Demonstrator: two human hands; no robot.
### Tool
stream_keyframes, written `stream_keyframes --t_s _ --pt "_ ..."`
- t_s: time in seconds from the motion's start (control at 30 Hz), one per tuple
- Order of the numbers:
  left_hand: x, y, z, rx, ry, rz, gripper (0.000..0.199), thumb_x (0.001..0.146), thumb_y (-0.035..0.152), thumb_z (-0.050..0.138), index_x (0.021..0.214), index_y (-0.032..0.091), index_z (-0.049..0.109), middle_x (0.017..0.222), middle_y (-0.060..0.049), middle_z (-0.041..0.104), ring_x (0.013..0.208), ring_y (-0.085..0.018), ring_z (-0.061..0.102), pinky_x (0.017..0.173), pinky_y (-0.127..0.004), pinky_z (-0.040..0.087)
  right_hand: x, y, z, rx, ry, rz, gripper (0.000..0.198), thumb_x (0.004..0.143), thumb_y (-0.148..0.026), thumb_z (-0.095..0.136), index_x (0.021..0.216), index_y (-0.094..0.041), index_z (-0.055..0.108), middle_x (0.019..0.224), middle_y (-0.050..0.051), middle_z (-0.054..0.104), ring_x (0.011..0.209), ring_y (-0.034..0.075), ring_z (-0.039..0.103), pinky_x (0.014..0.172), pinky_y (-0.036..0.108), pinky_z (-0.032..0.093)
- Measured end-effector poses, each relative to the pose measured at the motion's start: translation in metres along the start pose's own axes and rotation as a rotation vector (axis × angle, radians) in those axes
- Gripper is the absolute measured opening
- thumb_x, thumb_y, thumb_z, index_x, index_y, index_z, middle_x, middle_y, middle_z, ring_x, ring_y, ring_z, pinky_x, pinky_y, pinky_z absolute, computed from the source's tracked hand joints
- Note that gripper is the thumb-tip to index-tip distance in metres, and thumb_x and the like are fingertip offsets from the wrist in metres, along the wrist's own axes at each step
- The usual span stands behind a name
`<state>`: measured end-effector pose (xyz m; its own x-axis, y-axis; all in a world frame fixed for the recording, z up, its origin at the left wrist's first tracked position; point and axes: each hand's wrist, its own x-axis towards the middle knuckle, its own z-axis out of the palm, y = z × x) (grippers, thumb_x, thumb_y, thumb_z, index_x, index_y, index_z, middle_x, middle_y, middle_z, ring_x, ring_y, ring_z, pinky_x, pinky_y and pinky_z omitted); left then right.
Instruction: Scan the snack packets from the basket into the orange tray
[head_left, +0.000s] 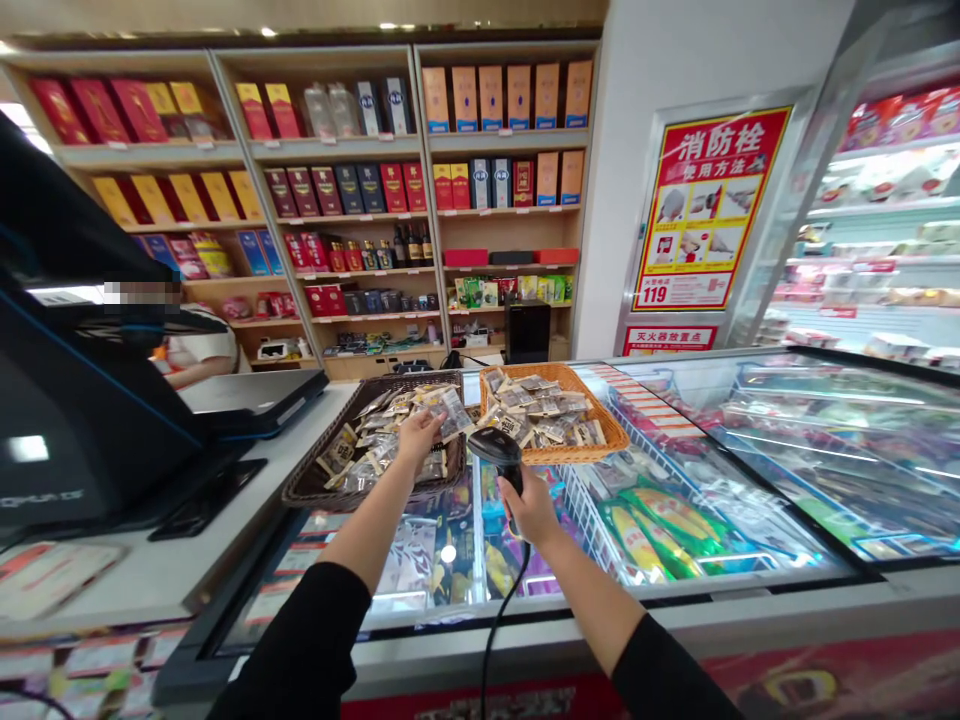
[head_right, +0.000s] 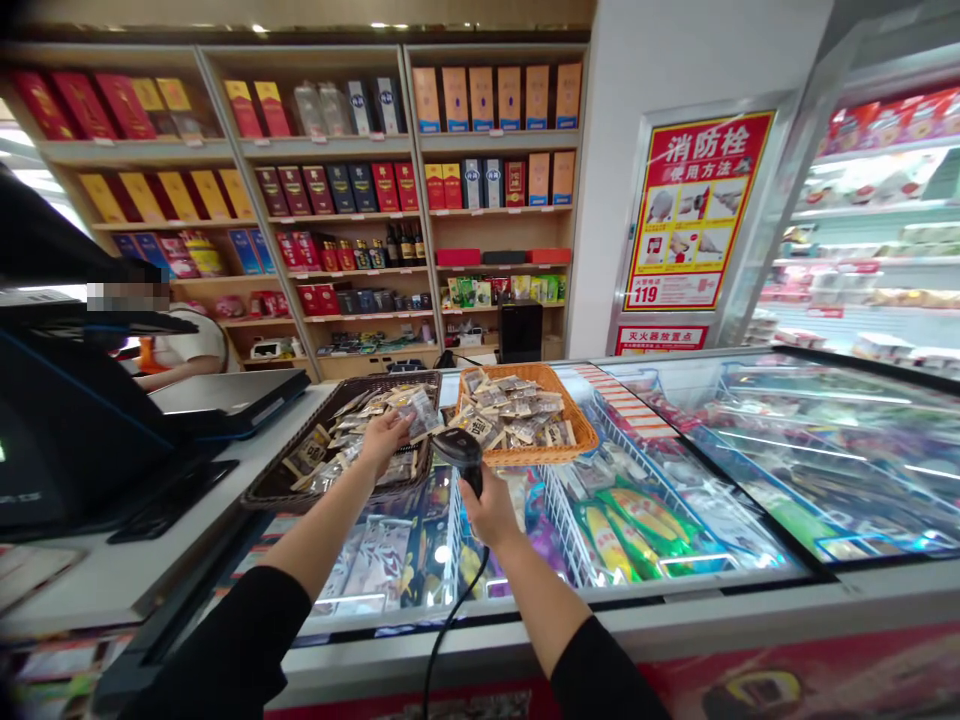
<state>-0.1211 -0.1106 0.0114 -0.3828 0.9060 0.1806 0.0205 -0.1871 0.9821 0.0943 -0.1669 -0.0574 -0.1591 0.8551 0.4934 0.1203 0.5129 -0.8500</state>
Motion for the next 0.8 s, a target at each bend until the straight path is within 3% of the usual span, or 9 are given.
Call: stream_keyframes --t_s 0.1,0.2,0.37,0.47,0.57,0.67,0.8 --pt "-0.001 0.001 0.004 -0.019 -0.039 -0.017 0.052 0.043 0.05 0.082 0.072 0.015 0.057 0.054 0.007 0.048 0.054 -0.009 0.051 0.054 -0.022 0.046 -0.001 -0.001 0.0 -0.006 0.006 -0.022 0.022 0.084 -0.04 0.053 0.085 -0.019 0.06 0.049 -0.002 0.054 0.046 0.017 0.055 0.044 0.025 0.039" --pt "-0.002 0.0 0.005 -0.002 0.01 -0.028 0.053 0.043 0.048 0.082 0.075 0.015 0.058 0.058 0.006 0.052 0.056 -0.009 0.051 0.052 -0.021 0.045 -0.002 -0.002 0.0 0.027 0.012 -0.015 0.023 0.083 -0.042 0.054 0.083 -0.019 0.059 0.049 -0.002 0.054 0.046 0.017 0.055 0.045 0.025 0.04" --pt "-0.004 0.002 0.001 0.038 0.009 -0.002 0.051 0.044 0.051 0.081 0.069 0.015 0.054 0.058 0.006 0.051 0.055 -0.008 0.05 0.051 -0.02 0.044 -0.001 0.001 0.003 0.228 0.006 0.049 0.025 0.086 -0.045 0.052 0.079 -0.021 0.051 0.049 -0.005 0.051 0.037 0.013 0.048 0.041 0.024 0.038" --pt "0.0 0.005 0.006 0.08 -0.001 0.053 0.049 0.047 0.053 0.079 0.064 0.016 0.052 0.057 0.006 0.048 0.055 -0.008 0.05 0.052 -0.02 0.046 0.004 0.005 0.003 0.398 0.148 0.08 0.027 0.087 -0.048 0.051 0.079 -0.022 0.046 0.052 -0.006 0.052 0.035 0.011 0.046 0.038 0.024 0.037" --pt "0.004 0.009 0.028 0.182 -0.062 0.081 0.041 0.059 0.052 0.074 0.065 0.015 0.056 0.059 0.004 0.051 0.056 -0.01 0.052 0.055 -0.022 0.048 0.01 0.007 -0.002 0.515 0.378 0.103 0.029 0.084 -0.05 0.053 0.081 -0.023 0.044 0.054 -0.006 0.053 0.035 0.012 0.046 0.037 0.025 0.038" --pt "0.002 0.008 0.066 0.426 -0.165 0.135 0.031 0.072 0.04 0.068 0.089 0.014 0.065 0.07 -0.002 0.062 0.068 -0.015 0.06 0.066 -0.026 0.051 0.015 0.006 -0.008 0.587 0.527 0.098 0.029 0.083 -0.05 0.053 0.082 -0.023 0.042 0.054 -0.007 0.052 0.035 0.013 0.047 0.036 0.026 0.038" --pt "-0.009 0.006 0.1 0.926 -0.245 0.36 0.049 0.069 0.021 0.071 0.117 0.018 0.062 0.103 -0.009 0.067 0.099 -0.021 0.06 0.088 -0.029 0.045 0.015 0.009 -0.012 0.533 0.596 0.078 0.03 0.083 -0.051 0.053 0.081 -0.023 0.042 0.053 -0.007 0.052 0.035 0.013 0.047 0.036 0.026 0.038"
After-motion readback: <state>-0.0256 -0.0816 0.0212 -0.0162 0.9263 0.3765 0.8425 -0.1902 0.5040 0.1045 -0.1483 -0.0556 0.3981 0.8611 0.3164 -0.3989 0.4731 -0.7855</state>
